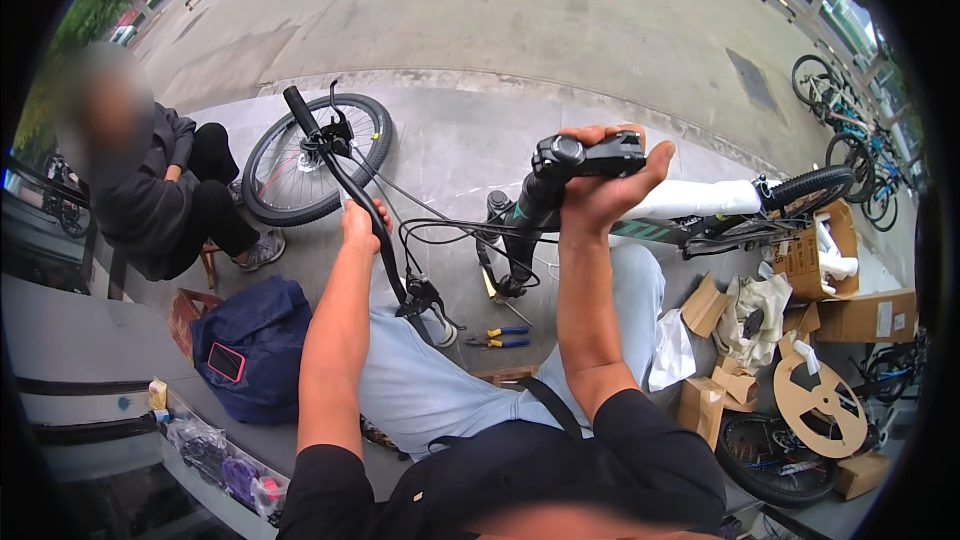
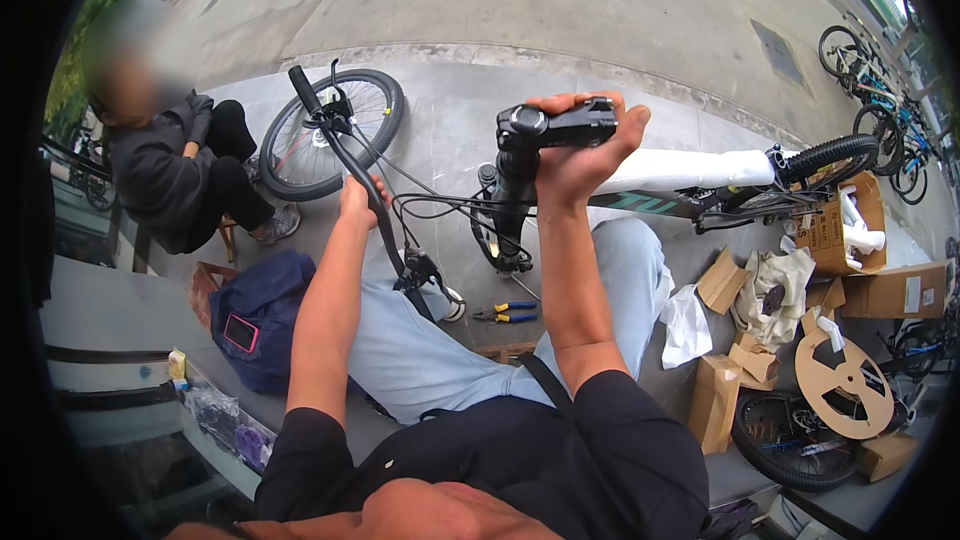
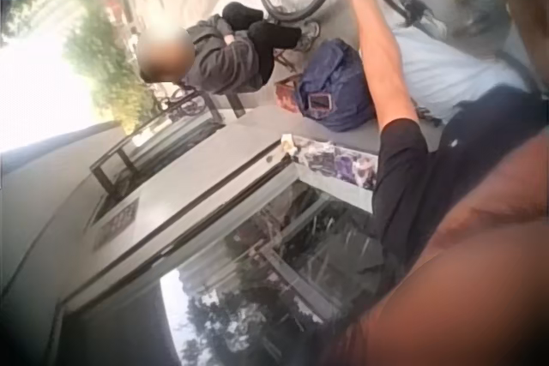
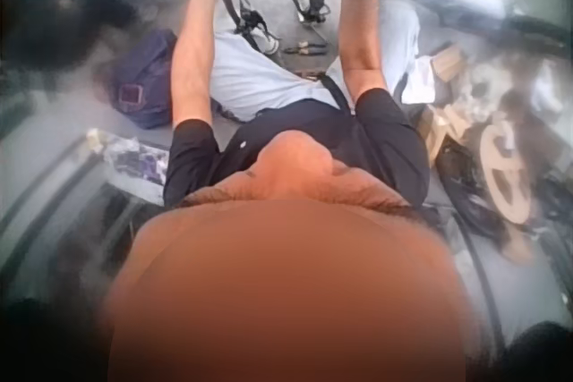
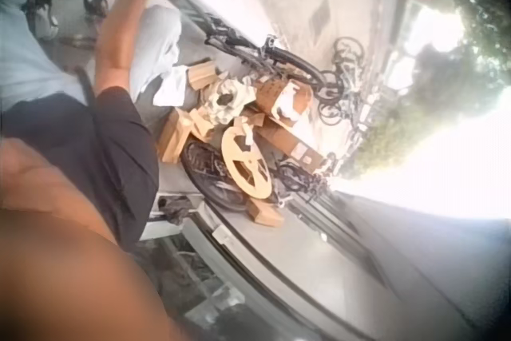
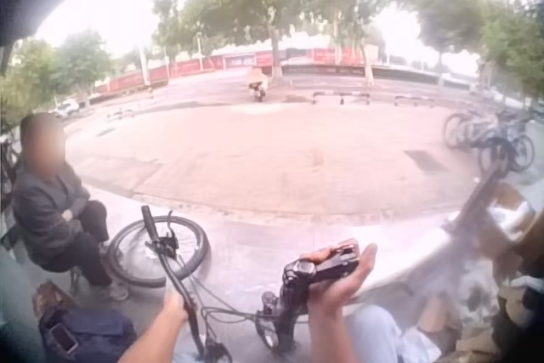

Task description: The person removes protective packaging from a bicycle, including cardboard and foam, then handles the front wheel and handlebar assembly. They unwrap the handlebar and install it onto the frame.

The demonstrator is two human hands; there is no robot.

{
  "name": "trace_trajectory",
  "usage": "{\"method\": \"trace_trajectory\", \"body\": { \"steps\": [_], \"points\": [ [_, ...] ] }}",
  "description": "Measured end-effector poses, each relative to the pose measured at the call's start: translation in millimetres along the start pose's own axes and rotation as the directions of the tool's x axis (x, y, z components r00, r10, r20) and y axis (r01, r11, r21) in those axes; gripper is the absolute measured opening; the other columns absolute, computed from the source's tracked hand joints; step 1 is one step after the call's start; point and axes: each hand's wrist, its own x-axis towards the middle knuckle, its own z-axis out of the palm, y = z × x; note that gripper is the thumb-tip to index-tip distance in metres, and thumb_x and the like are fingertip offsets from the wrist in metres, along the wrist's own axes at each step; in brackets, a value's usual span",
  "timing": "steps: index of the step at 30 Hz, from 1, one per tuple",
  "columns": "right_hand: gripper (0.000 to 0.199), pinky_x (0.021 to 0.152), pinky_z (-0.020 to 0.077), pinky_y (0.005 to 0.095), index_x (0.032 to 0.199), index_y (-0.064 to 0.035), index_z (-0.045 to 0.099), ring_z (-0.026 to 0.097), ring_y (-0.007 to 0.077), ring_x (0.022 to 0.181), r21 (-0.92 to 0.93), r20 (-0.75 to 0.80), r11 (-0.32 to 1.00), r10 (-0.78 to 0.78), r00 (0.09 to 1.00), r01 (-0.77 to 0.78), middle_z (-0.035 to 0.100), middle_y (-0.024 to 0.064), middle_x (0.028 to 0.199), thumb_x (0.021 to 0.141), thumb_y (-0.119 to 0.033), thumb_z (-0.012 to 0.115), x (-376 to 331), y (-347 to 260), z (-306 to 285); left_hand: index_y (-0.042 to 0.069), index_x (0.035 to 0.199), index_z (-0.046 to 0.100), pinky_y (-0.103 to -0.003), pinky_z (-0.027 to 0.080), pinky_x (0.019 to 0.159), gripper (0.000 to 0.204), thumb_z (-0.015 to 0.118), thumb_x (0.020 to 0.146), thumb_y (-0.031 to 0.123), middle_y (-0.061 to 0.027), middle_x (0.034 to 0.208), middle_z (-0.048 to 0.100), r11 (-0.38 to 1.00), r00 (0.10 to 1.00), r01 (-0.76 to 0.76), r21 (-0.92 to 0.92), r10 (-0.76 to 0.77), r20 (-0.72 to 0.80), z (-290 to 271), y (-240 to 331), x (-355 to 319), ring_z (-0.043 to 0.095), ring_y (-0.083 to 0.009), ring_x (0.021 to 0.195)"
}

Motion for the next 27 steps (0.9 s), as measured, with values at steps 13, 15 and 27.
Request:
{"method": "trace_trajectory", "body": {
  "steps": [13, 15, 27],
  "points": [
    [0.059, 0.085, 0.0588, 0.056, 0.101, -0.0124, 0.055, 0.066, 0.0296, 0.075, 0.023, -0.002, 0.997, -0.068, 0.998, 0.068, 0.065, 0.0121, 0.077, 0.107, -0.07, 0.048, 68.7, 45.4, -1.3, 0.003, 0.108, 0.065, -0.044, 0.057, 0.064, 0.073, 0.023, 0.115, 0.063, -0.0127, 0.083, 0.071, 0.995, 0.998, 0.063, 0.077, -0.062, -0.007, 4.0, -15.2, 55.1, 0.066, -0.0252, 0.067],
    [0.059, 0.084, 0.0585, 0.0559, 0.103, -0.0131, 0.057, 0.066, 0.0298, 0.075, 0.075, 0.011, 0.997, 0.002, 1.0, -0.003, 0.066, 0.0123, 0.077, 0.107, -0.071, 0.048, 63.6, 45.2, -6.9, 0.004, 0.116, 0.063, -0.044, 0.057, 0.065, 0.069, 0.024, 0.116, 0.061, -0.0143, 0.089, 0.071, 0.986, 0.997, 0.047, 0.157, -0.038, -0.065, 9.4, -26.7, 61.6, 0.065, -0.0251, 0.07],
    [0.023, 0.094, 0.0573, 0.0361, 0.122, 0.0013, 0.062, 0.07, 0.0206, 0.099, -0.635, 0.471, 0.677, -0.043, 0.881, 0.373, 0.076, 0.0162, 0.109, 0.112, -0.01, 0.044, 32.6, -46.9, -15.9, 0.003, 0.103, 0.071, -0.04, 0.055, 0.057, 0.069, 0.027, 0.116, 0.055, -0.0118, 0.078, 0.075, 0.973, 0.984, 0.142, 0.182, -0.119, -0.13, 9.1, -201.4, 103.4, 0.069, -0.0222, 0.06]
  ]
}}
